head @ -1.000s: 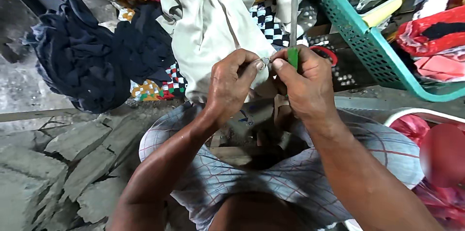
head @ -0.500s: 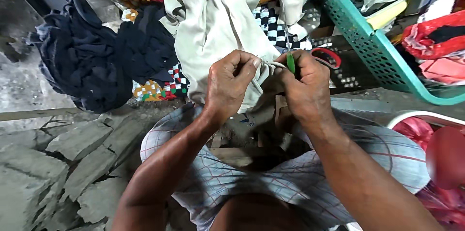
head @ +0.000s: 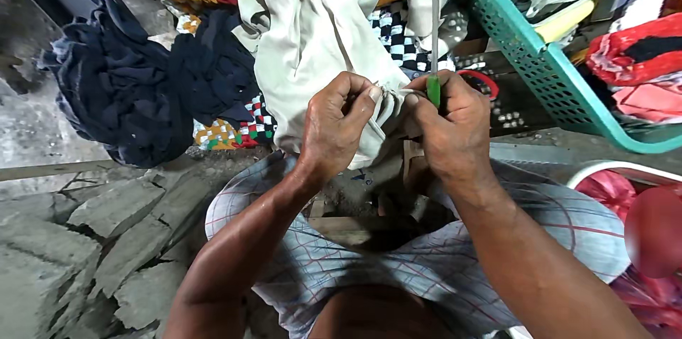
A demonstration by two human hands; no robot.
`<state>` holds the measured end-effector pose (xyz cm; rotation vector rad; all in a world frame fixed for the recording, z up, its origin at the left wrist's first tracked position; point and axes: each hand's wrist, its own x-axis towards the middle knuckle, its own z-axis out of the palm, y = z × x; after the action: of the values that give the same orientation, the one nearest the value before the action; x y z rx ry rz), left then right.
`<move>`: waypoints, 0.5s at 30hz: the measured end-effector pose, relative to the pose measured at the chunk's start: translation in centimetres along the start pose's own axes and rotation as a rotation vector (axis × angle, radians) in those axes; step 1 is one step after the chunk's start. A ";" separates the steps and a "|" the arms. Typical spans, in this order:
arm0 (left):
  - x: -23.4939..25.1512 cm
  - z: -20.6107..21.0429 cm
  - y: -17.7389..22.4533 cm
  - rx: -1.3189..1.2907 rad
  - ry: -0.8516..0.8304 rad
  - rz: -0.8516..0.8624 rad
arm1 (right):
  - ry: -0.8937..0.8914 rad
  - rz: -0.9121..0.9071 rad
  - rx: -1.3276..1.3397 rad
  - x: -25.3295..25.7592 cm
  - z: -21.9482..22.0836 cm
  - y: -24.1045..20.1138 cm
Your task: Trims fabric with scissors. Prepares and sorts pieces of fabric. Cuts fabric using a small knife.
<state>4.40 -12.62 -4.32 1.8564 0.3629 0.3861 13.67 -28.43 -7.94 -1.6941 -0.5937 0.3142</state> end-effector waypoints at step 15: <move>0.1 0.1 -0.3 0.080 0.014 0.149 | 0.018 -0.088 -0.014 0.2 -0.3 -0.2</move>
<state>4.52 -12.50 -4.65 1.9659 0.2535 0.4922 13.92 -28.55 -7.65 -1.6774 -0.6561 0.2318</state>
